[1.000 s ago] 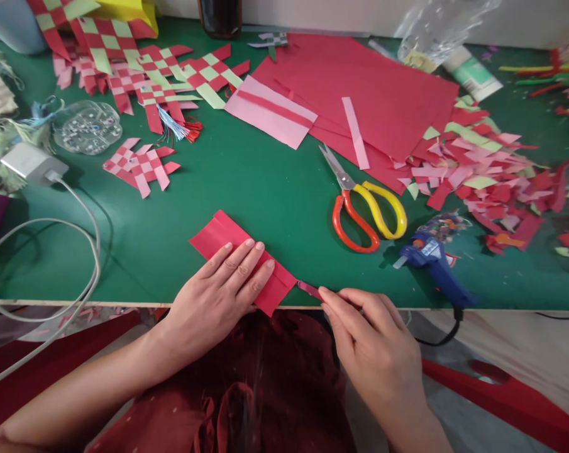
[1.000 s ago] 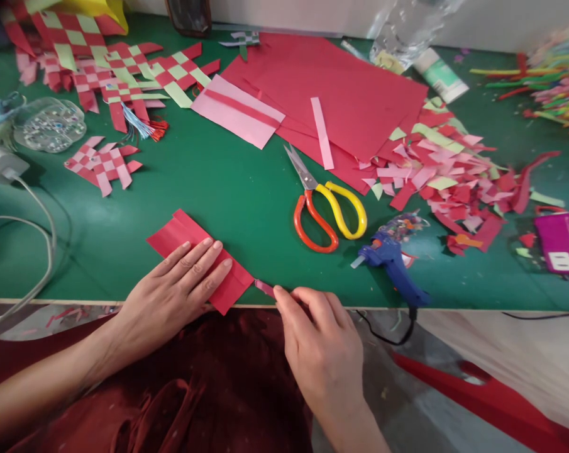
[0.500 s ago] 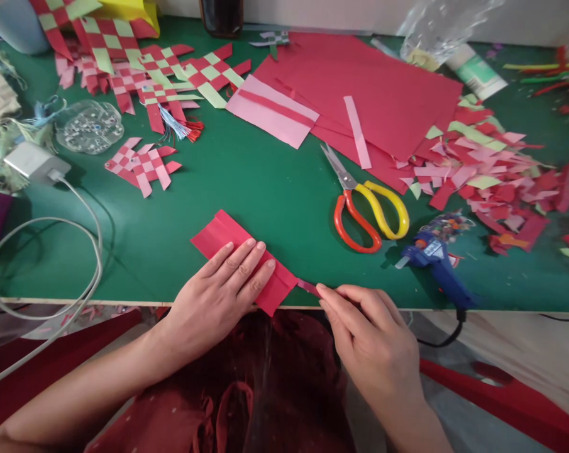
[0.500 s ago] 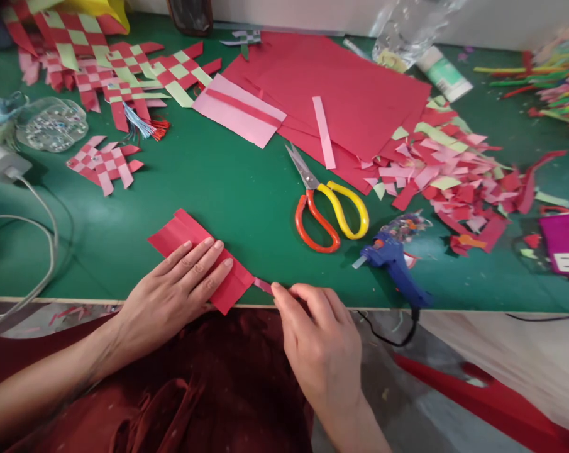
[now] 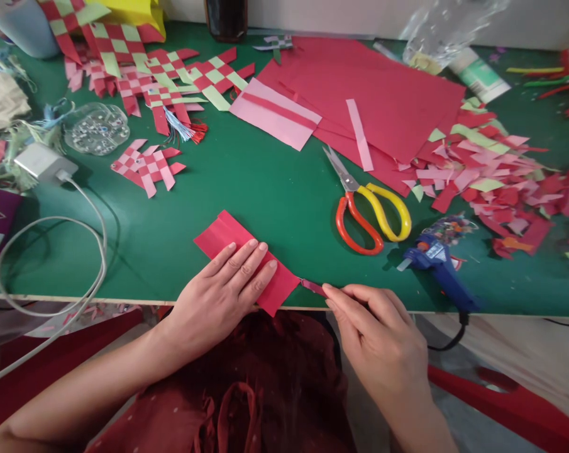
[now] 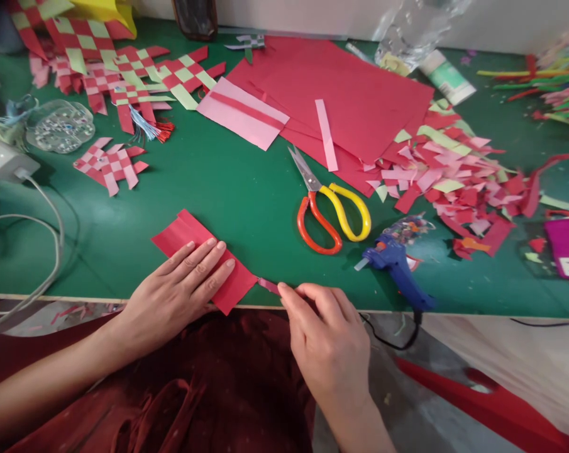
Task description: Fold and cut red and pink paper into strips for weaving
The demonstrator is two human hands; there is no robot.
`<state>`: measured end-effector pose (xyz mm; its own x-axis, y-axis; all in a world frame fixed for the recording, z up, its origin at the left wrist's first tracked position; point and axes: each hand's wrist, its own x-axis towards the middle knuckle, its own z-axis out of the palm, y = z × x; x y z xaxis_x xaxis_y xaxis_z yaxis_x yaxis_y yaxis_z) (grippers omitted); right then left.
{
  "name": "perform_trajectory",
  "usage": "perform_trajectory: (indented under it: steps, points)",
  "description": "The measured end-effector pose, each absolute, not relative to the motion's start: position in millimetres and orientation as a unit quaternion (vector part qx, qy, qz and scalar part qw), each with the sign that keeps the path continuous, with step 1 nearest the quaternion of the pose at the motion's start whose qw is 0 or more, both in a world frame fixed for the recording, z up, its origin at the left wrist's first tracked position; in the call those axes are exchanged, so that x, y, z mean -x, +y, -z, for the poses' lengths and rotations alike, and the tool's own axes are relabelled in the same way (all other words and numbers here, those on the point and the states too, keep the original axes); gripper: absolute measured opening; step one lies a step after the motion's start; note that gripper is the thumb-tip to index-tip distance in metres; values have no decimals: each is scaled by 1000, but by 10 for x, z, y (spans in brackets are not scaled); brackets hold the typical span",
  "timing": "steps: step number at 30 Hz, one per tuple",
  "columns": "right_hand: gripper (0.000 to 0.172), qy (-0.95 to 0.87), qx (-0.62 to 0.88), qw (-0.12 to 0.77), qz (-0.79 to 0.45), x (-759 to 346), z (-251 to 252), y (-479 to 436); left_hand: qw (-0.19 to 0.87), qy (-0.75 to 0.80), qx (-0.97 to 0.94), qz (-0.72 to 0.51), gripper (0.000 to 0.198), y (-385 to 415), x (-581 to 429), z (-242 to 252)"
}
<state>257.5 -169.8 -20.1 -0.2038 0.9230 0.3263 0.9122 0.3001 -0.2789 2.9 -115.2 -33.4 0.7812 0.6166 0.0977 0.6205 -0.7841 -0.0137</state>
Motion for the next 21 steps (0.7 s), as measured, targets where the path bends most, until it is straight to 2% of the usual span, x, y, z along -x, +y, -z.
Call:
perform_trajectory:
  steps: [21]
  points:
    - [23,-789,576,215,-12,-2595,205,-1619,29,-328,943,41,65,-1146,-29,334]
